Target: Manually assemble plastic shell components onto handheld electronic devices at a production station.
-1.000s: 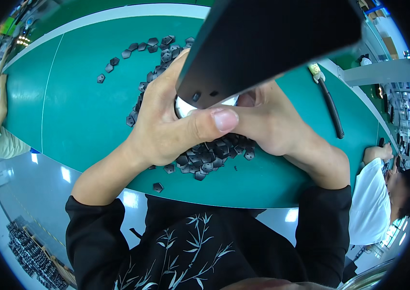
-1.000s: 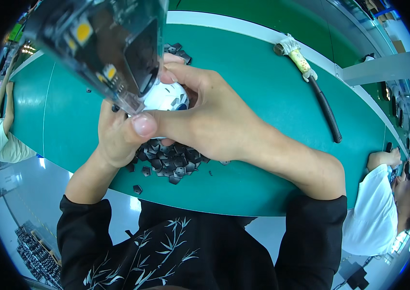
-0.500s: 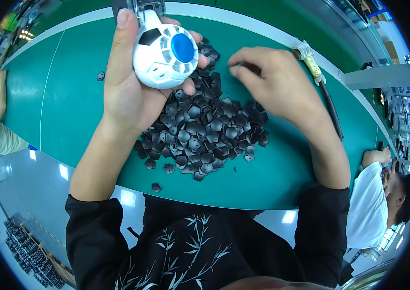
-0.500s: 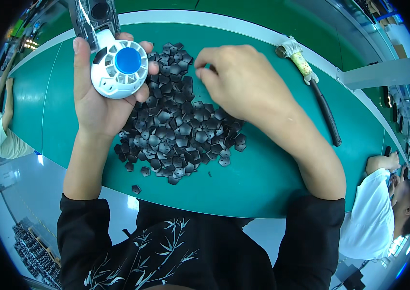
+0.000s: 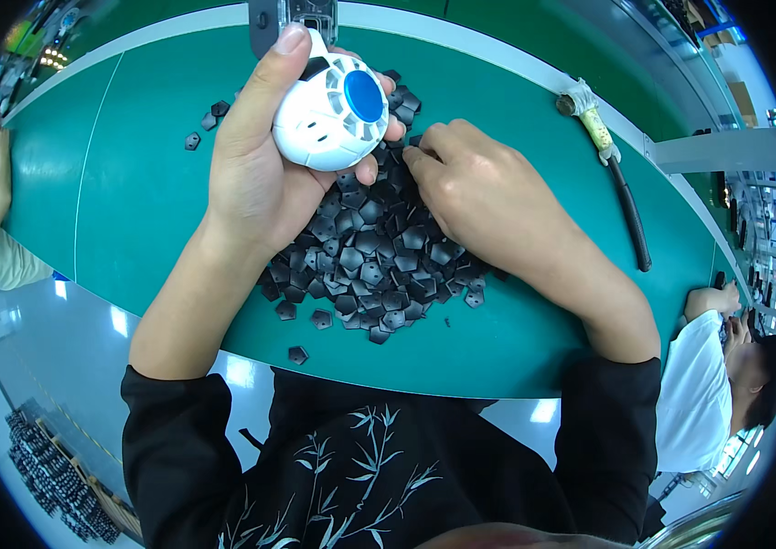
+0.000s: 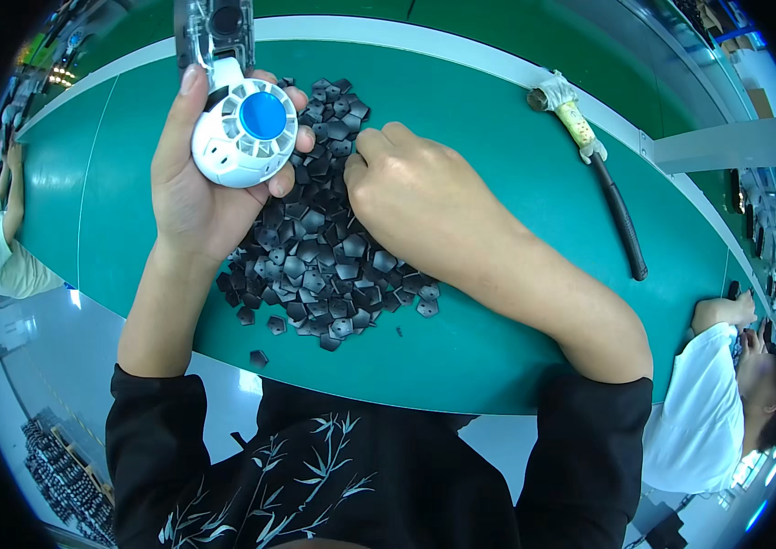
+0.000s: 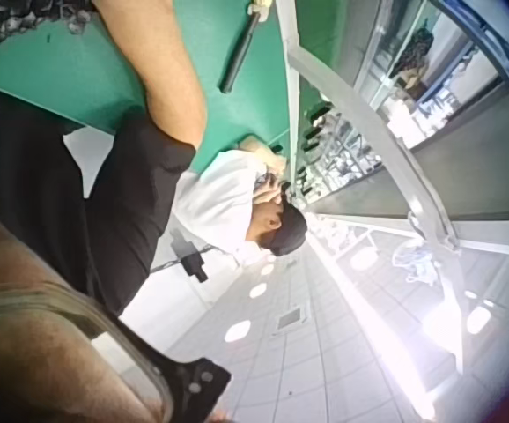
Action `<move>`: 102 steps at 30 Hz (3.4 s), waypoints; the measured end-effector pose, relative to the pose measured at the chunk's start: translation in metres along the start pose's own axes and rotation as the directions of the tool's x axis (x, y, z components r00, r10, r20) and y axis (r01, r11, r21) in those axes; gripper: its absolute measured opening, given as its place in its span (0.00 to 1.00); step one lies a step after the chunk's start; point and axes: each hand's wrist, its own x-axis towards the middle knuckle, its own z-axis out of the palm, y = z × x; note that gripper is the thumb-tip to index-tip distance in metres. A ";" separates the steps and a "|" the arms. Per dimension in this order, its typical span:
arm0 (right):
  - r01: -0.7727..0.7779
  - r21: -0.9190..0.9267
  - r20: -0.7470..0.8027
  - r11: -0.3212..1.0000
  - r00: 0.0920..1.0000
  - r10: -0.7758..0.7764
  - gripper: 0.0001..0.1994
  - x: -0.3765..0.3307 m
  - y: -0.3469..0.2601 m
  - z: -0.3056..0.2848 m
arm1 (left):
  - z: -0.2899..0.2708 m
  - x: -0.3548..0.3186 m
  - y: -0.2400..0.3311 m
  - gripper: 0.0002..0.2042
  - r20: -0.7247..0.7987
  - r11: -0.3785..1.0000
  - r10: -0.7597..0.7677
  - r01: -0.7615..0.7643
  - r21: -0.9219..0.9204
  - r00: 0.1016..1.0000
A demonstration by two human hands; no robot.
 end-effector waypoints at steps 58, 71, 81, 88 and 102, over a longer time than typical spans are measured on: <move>-0.436 0.836 0.346 0.331 0.890 0.298 0.10 0.005 0.015 -0.047 | 0.021 -0.015 -0.004 0.19 -0.132 0.983 -0.048 0.070 0.168 0.990; -0.128 0.494 0.176 0.860 0.983 0.045 0.07 -0.008 0.007 -0.010 | 0.021 -0.013 -0.003 0.20 -0.171 0.989 0.037 -0.012 0.146 0.985; -0.039 0.865 0.018 0.500 0.999 0.045 0.06 0.000 0.015 -0.050 | 0.018 -0.017 -0.004 0.17 -0.156 0.985 0.007 0.020 0.169 0.988; -0.099 0.993 0.079 0.059 0.957 0.279 0.10 0.000 -0.005 -0.048 | 0.026 -0.024 -0.013 0.14 -0.078 0.986 -0.012 0.025 0.163 0.997; -0.303 0.951 0.307 -0.055 0.919 0.247 0.12 0.002 0.006 -0.054 | 0.034 -0.027 -0.010 0.14 -0.120 0.964 -0.174 0.194 0.183 0.977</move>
